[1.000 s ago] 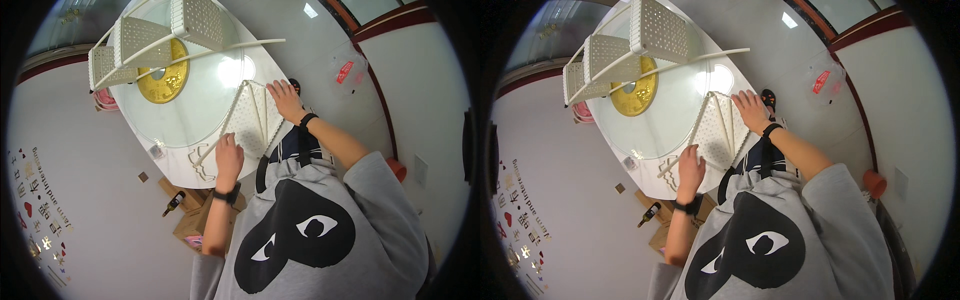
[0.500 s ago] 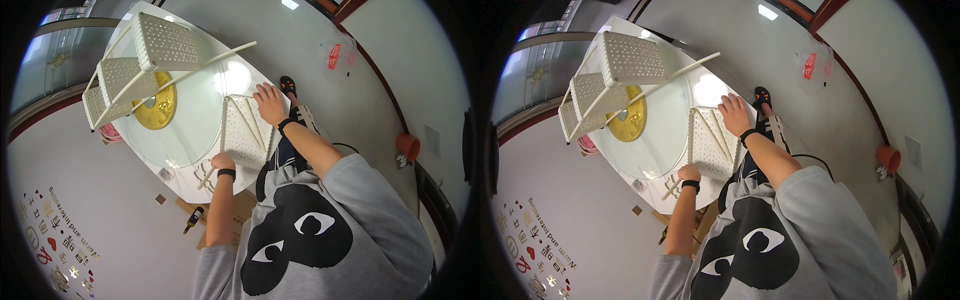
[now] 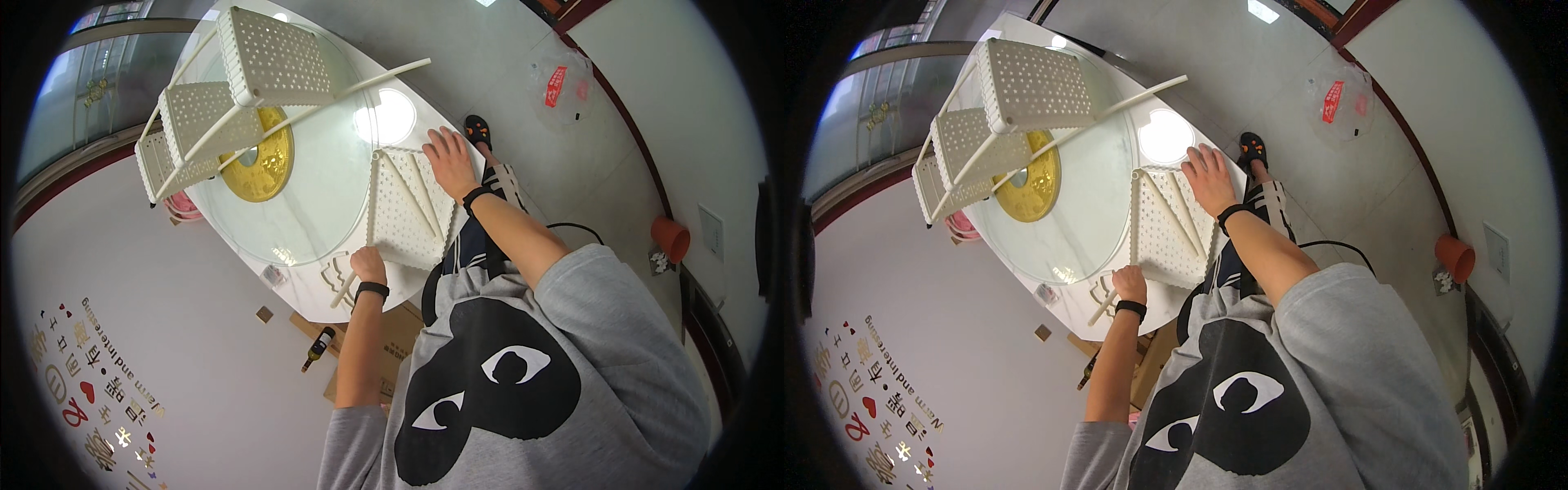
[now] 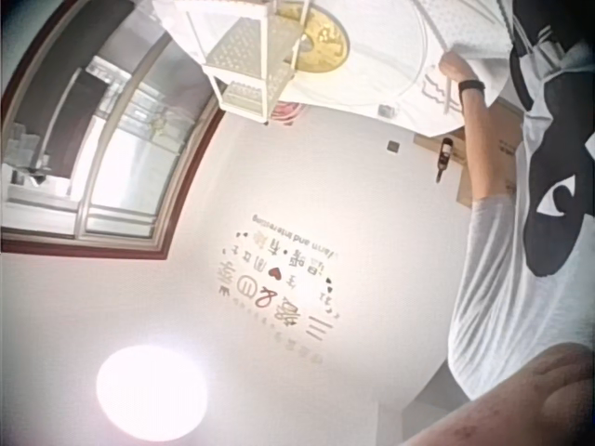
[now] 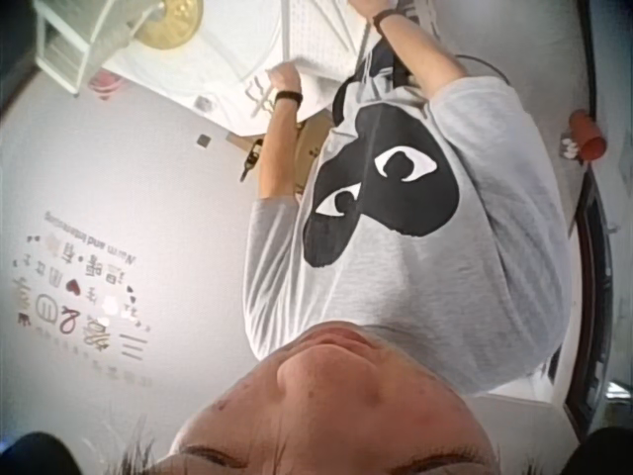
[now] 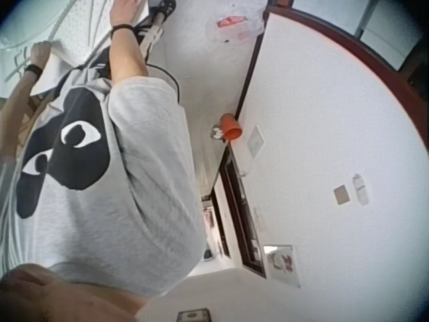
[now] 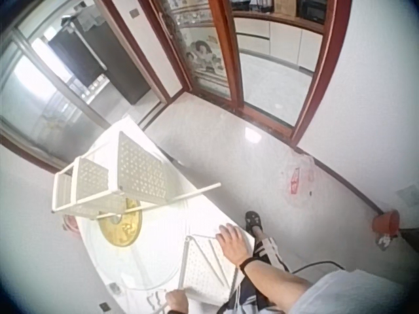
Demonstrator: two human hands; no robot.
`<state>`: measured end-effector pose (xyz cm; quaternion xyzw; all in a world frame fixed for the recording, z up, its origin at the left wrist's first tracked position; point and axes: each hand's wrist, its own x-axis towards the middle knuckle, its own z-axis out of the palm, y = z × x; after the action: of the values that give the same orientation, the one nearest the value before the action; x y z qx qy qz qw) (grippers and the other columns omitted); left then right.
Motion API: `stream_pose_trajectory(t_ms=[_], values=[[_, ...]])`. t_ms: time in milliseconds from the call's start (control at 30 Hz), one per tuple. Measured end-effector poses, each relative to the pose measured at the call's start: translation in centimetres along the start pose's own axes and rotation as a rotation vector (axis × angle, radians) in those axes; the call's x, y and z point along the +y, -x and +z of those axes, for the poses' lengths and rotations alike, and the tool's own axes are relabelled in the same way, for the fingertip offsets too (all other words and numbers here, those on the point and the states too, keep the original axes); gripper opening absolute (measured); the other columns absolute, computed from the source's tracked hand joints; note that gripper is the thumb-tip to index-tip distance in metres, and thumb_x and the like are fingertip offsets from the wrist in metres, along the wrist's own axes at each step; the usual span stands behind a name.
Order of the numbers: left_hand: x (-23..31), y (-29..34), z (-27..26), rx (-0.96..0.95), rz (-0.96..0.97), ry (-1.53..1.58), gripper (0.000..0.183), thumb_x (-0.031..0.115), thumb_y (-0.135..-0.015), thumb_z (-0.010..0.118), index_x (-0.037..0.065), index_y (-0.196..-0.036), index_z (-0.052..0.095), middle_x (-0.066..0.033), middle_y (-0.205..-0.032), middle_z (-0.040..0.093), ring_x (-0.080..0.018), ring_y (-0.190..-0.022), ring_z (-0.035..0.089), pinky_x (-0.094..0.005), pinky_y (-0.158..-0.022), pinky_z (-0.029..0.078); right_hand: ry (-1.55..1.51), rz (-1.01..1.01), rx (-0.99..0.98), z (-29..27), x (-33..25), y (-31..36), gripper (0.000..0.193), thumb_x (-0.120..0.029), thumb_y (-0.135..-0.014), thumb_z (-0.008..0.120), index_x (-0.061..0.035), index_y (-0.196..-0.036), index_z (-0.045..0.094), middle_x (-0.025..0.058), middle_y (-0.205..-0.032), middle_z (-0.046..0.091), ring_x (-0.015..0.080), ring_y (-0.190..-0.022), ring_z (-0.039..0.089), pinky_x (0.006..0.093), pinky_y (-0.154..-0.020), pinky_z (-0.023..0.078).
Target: The person disassembles a white plastic multi-tier shelf unit by hand, removing the shelf trays from the support pillars and placing the components onto a table.
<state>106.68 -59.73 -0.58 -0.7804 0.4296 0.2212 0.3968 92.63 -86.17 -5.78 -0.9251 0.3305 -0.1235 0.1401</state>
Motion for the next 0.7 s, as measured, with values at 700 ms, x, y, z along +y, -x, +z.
stream_pose_trajectory(t_ms=[700], values=[[6.1,4.3,-7.8,0.627,-0.019,0.864,0.058,0.012,-0.085,0.062,-0.001,-0.137,0.042,-0.0228,-0.131,0.047,-0.0400,-0.120,0.046,-0.0466,-0.104,0.035,-0.657,0.343,-0.365,-4.0,2.7,-3.1,0.054,-0.022,-0.086,0.058,-0.0004,-0.134,0.045,0.0214,-0.135,0.048,0.0382,-0.130,0.039,0.0449,-0.110,0.032]])
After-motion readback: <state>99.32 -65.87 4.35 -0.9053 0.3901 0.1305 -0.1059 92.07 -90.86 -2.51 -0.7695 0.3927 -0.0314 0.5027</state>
